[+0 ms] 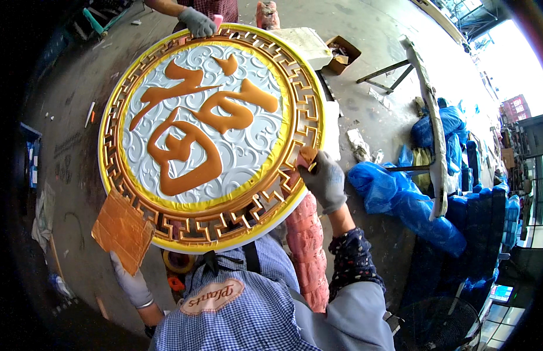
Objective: The person rubs gold leaf onto a large circular decorative plaque featuring a raised Chinese character and geometric border. They repeatedly apply gold leaf from a small square sheet using a pink sponge, working around the border and the central character. Another person is visible nearby, also working on the same plaque.
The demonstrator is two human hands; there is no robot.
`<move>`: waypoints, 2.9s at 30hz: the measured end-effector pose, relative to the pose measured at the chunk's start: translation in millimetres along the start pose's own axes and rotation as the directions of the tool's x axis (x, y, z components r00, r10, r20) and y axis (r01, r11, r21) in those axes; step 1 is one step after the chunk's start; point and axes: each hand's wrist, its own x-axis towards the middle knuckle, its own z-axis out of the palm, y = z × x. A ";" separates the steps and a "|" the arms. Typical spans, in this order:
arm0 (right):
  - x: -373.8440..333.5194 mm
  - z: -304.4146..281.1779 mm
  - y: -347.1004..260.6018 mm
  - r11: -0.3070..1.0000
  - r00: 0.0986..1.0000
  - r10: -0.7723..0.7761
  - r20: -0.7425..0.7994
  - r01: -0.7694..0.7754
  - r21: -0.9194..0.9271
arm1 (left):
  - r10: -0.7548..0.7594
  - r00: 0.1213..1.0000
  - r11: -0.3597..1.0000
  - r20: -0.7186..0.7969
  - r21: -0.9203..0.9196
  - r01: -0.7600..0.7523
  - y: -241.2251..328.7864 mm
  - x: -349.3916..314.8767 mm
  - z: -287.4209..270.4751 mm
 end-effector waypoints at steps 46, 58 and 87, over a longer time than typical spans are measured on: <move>-92.8 55.8 -77.1 0.270 0.661 -0.022 0.750 -0.718 0.641 | -0.605 0.796 0.375 -0.019 -0.889 0.263 128.9 -8.5 -24.1; -157.6 46.0 -152.4 0.384 0.706 -0.041 0.708 -0.643 0.663 | -0.603 0.789 0.377 -0.118 -0.914 0.151 68.5 -86.0 -81.0; -145.5 70.8 -213.3 0.519 0.415 -0.352 0.839 -0.660 0.544 | -0.757 0.585 0.369 -0.290 -0.929 0.018 43.9 -193.3 -79.9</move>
